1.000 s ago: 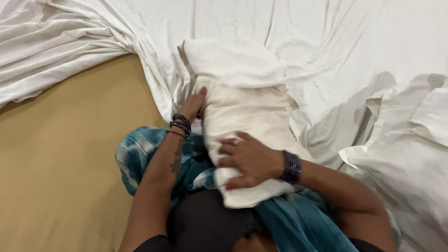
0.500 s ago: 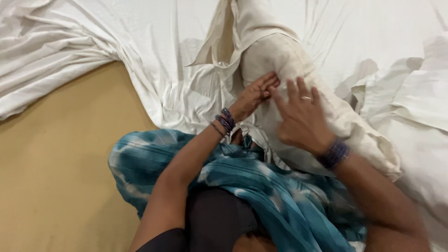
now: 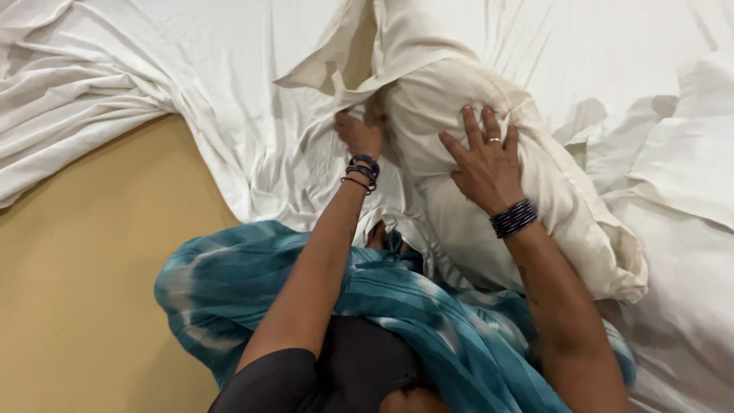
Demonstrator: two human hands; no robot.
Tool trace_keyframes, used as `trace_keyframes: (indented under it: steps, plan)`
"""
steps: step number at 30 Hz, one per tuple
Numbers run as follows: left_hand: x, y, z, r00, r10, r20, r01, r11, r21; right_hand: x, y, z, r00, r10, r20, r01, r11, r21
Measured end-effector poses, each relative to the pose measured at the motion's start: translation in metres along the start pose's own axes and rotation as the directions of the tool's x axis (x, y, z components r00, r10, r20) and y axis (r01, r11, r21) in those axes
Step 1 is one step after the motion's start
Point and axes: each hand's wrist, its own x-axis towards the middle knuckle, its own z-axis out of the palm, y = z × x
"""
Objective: The person sits cross-legged on a bed and inserts a white pillow into a white pillowcase. They align the pillow with the case opening, push it in, and then adjust the fabric to smooth out wrinkles and ensure the pillow fits properly inside.
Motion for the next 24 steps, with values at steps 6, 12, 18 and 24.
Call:
trace_keyframes:
  steps: [6, 12, 18, 24]
  plan:
    - [0.031, -0.01, -0.06, 0.997, -0.07, -0.029, 0.072, 0.993, 0.09, 0.003, 0.012, -0.004, 0.999, 0.039, -0.029, -0.037, 0.997, 0.064]
    - [0.026, -0.035, -0.085, 0.776, 0.285, 0.563, 0.147, 0.786, -0.601, 0.014, 0.019, -0.001, 0.993, 0.111, 0.029, -0.113, 0.99, 0.087]
    - [-0.011, -0.004, -0.087, 0.515, -0.011, 0.857, 0.773, 0.439, -0.458, 0.013, 0.015, 0.005, 0.996, 0.094, -0.008, -0.094, 0.993, 0.073]
    - [0.038, -0.036, -0.102, 0.317, 0.166, 0.934, 0.569, 0.754, -0.327, 0.012, 0.021, 0.008, 0.993, 0.118, -0.001, -0.117, 0.988, 0.105]
